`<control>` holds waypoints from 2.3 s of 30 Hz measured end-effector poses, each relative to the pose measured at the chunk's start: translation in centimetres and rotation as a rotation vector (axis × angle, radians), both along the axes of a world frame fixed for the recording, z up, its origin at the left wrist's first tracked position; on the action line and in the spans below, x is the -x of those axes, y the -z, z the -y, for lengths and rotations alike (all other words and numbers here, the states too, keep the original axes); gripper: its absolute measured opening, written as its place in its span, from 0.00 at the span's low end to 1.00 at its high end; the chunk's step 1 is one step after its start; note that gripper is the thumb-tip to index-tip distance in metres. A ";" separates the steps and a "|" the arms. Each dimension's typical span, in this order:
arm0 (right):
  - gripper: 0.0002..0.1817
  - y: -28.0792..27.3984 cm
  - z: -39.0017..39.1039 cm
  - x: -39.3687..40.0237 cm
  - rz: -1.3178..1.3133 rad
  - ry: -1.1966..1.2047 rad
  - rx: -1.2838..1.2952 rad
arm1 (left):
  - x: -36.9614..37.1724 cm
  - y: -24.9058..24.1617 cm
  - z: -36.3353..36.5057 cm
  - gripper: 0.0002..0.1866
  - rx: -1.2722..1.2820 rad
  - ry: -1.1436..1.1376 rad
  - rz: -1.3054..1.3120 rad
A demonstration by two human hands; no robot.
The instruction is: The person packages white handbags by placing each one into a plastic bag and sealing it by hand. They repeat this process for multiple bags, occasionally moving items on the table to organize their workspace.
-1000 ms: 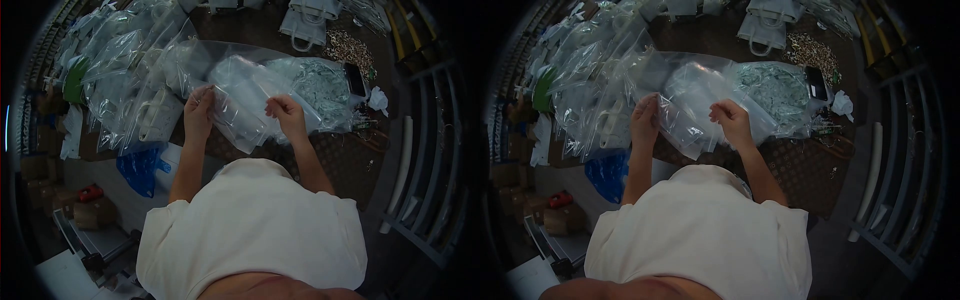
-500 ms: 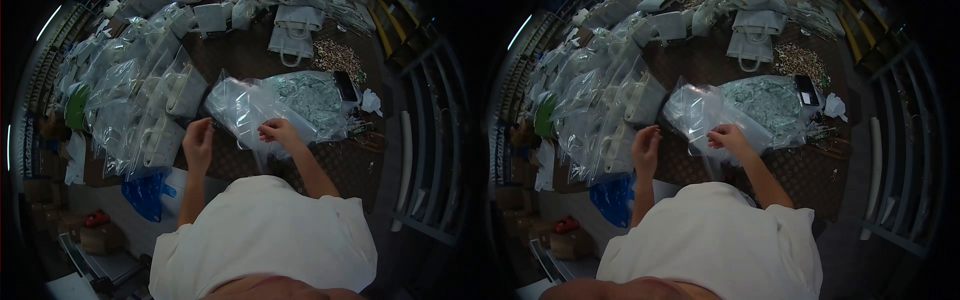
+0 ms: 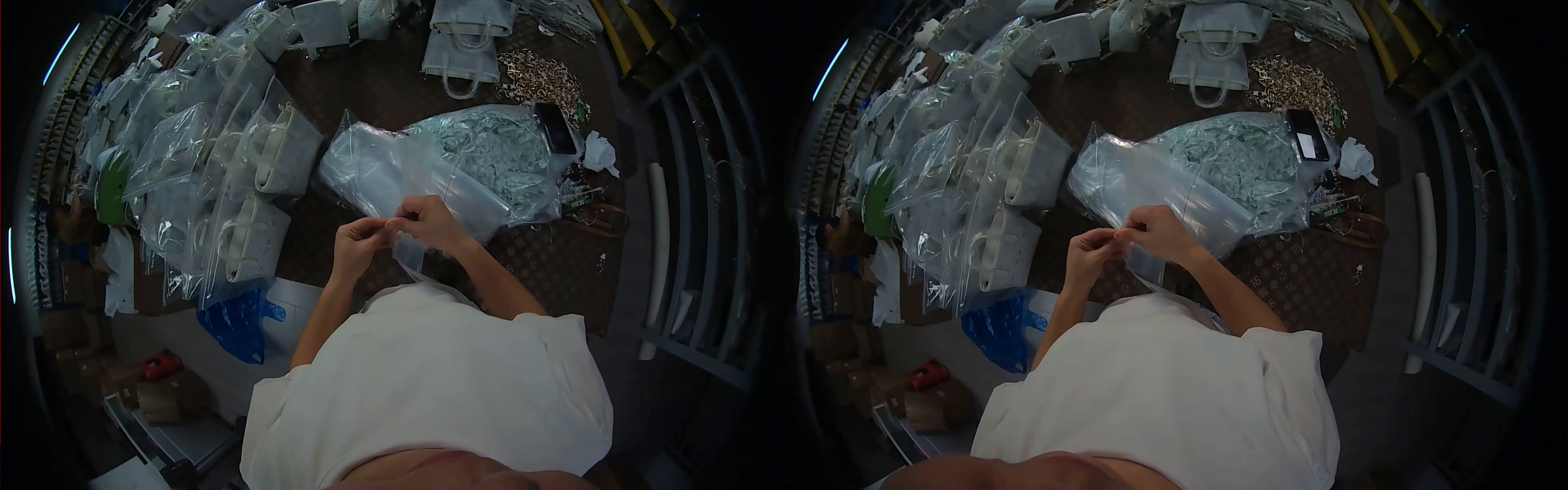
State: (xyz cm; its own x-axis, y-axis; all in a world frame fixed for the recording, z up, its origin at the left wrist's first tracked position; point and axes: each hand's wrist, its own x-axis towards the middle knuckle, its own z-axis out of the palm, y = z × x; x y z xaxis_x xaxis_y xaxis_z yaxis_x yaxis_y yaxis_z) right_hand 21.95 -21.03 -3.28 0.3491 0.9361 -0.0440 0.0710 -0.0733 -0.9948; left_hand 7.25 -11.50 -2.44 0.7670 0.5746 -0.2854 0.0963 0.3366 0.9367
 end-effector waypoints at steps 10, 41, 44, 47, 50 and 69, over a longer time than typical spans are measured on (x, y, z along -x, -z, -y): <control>0.09 -1.3 2.0 1.2 0.297 0.020 -0.066 | 2.2 -1.2 -9.8 0.03 -0.420 -0.661 -0.086; 0.08 -0.9 -1.1 -1.7 0.623 -0.085 -0.512 | -4.7 -4.9 -14.7 0.07 -0.291 -0.732 0.227; 0.09 -1.8 -3.4 -8.2 0.505 0.448 -0.428 | -6.2 -6.5 -14.1 0.07 -0.453 -0.648 0.006; 0.12 2.3 -8.4 -18.9 0.030 0.792 -0.161 | -8.2 -2.3 -12.7 0.06 -0.815 -0.427 -0.004; 0.13 6.8 -12.4 -29.7 -0.495 0.911 -0.089 | -8.9 1.1 -10.1 0.06 -0.862 -0.226 -0.209; 0.19 -0.6 -7.3 -27.5 -0.601 0.626 -0.297 | -8.2 4.4 -10.5 0.06 -0.691 -0.164 -0.295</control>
